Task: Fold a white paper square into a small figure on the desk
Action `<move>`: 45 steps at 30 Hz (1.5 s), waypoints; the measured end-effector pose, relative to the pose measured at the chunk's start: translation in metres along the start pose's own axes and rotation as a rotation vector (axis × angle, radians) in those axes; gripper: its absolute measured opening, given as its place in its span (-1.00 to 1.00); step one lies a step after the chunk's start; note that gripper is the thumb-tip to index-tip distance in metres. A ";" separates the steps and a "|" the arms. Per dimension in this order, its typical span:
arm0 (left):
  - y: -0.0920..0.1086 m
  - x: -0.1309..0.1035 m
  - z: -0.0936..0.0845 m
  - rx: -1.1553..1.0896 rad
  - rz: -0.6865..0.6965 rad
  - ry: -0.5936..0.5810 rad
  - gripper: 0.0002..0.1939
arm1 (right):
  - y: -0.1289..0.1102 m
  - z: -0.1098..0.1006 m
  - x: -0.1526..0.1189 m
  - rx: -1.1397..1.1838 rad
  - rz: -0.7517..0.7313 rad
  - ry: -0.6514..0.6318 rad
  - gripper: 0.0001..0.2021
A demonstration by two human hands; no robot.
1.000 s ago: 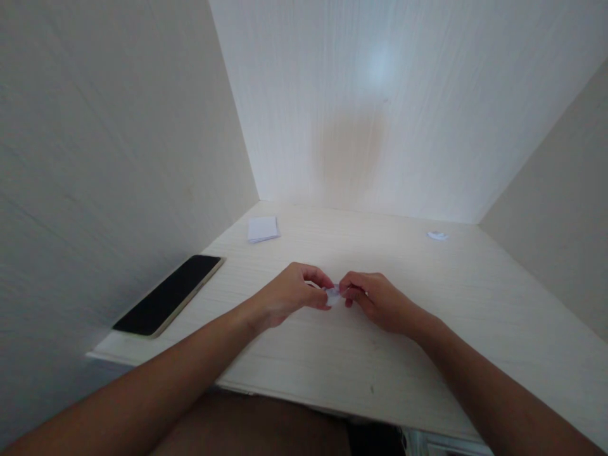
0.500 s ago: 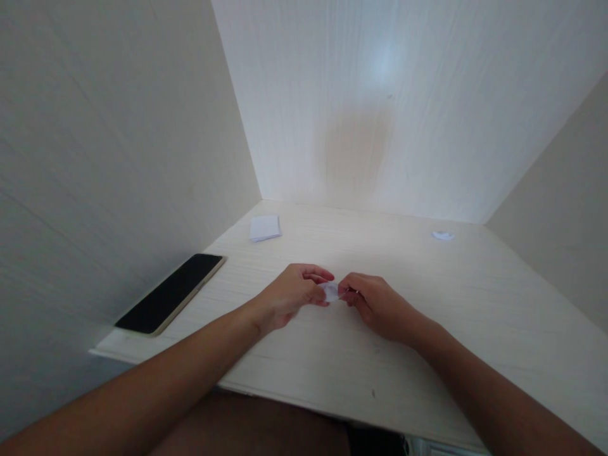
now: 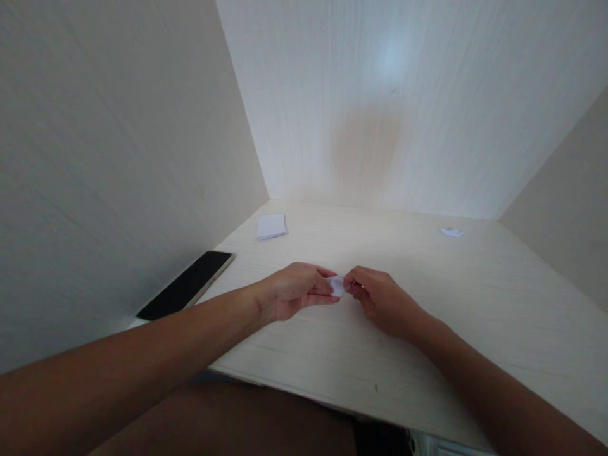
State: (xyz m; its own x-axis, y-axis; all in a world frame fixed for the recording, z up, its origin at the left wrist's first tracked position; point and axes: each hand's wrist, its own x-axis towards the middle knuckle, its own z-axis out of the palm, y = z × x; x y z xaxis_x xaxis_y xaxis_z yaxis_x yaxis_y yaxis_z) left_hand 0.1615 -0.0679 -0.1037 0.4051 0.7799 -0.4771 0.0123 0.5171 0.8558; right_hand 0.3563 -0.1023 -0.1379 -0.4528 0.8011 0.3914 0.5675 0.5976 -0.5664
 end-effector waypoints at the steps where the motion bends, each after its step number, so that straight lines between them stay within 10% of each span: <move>1: 0.000 -0.001 0.001 -0.007 0.010 -0.012 -0.71 | 0.000 0.000 0.000 -0.008 0.002 0.007 -0.81; 19: -0.006 0.003 0.008 0.033 0.104 0.271 -0.56 | 0.000 0.005 0.001 -0.046 -0.002 -0.023 -0.84; 45: -0.007 0.011 0.006 0.245 0.168 0.241 -0.91 | 0.012 0.007 0.001 0.079 0.055 -0.016 -0.81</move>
State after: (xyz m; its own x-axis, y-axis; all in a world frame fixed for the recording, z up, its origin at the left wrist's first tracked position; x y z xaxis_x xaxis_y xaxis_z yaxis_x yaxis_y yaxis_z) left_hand 0.1709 -0.0650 -0.1132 0.1935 0.9225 -0.3340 0.1941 0.2977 0.9347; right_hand 0.3581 -0.0949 -0.1490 -0.4341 0.8314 0.3469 0.5361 0.5479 -0.6422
